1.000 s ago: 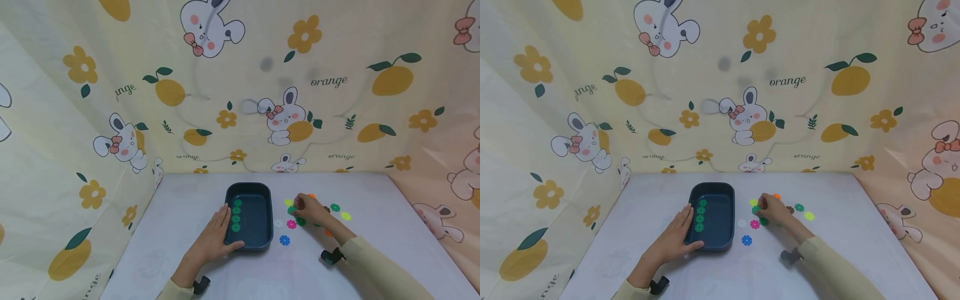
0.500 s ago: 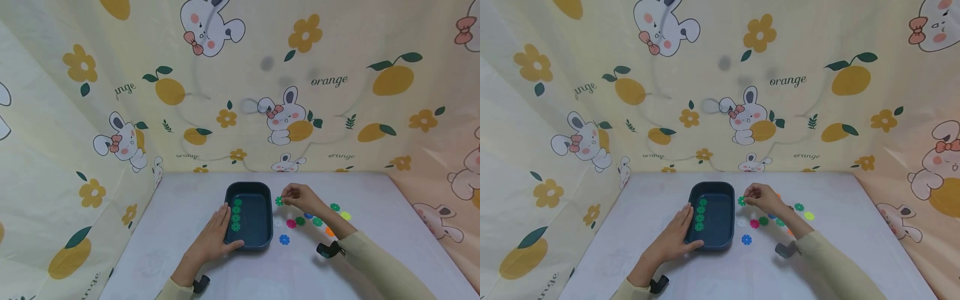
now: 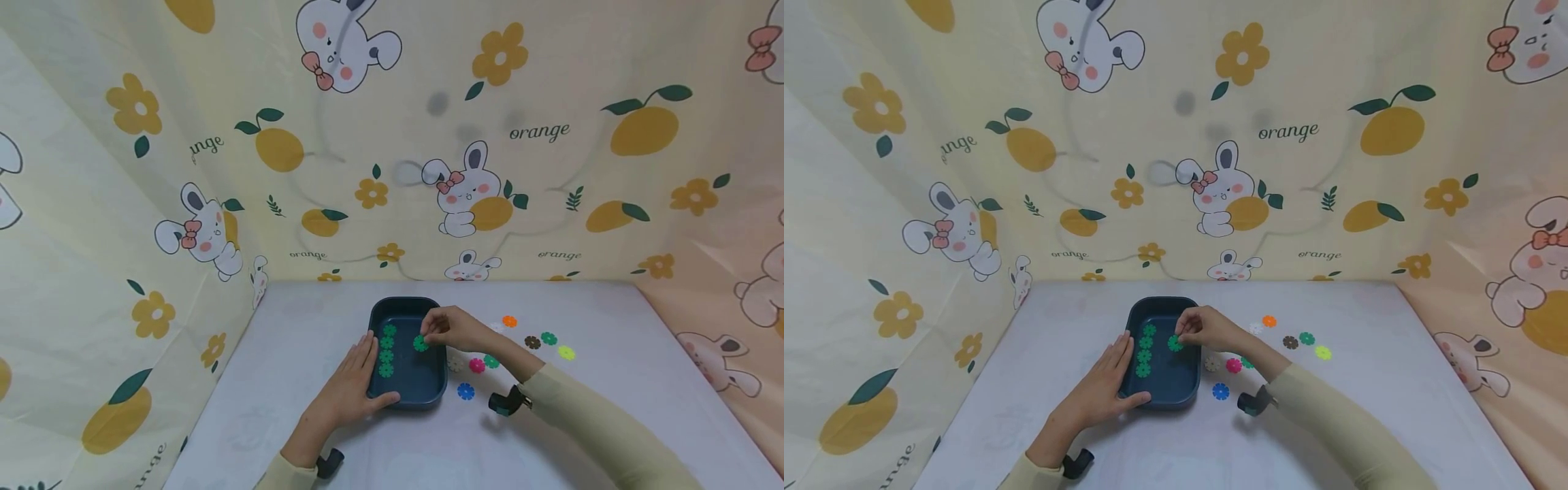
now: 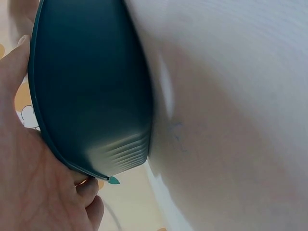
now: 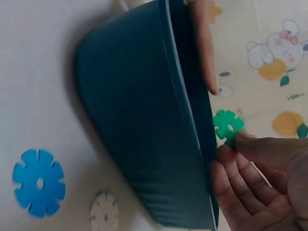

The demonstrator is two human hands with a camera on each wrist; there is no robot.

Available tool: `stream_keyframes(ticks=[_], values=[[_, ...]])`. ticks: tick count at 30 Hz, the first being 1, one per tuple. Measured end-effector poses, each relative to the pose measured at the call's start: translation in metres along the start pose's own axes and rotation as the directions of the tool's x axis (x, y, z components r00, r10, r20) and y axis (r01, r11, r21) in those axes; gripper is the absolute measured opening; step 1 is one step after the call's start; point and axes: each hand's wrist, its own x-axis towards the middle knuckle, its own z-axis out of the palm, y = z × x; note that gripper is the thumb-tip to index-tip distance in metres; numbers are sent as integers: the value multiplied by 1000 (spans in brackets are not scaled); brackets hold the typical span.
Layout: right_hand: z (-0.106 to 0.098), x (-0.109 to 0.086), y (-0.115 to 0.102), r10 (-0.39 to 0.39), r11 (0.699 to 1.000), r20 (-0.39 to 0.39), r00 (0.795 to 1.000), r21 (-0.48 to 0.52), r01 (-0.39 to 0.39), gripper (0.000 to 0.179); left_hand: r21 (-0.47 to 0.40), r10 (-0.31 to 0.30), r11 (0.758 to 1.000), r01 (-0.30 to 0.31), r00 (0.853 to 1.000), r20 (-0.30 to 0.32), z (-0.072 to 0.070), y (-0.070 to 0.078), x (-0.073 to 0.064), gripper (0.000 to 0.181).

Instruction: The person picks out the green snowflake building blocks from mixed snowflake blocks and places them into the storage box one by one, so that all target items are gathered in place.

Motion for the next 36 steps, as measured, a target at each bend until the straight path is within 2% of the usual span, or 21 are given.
stream_keyframes(ticks=[6, 16, 19, 23, 28, 36], values=[[18, 18, -4, -6, 998, 123, 992, -54, 13, 5, 7, -3, 1000, 3, 1000, 3, 0, -1, 1, 117], [35, 42, -2, -34, 991, 261, 965, -114, 66, 6, -10, 12, 1000, -12, 1000, -2, -2, -1, -2, 115], [35, 47, -2, -14, 989, 303, 953, -136, 58, 6, -11, 13, 1000, -13, 1000, -2, -2, -1, -2, 115], [36, 52, -2, 53, 986, 353, 934, -168, 7, 6, -8, 10, 1000, -10, 1000, 2, -2, -1, 0, 115], [40, 56, 1, 92, 979, 369, 925, -202, -16, 7, 2, 4, 1000, -4, 1000, 7, -1, -2, 1, 115], [45, 55, -5, 129, 966, 345, 930, -254, -40, 8, -3, 2, 1000, -2, 1000, 16, -3, 0, 0, 115]])
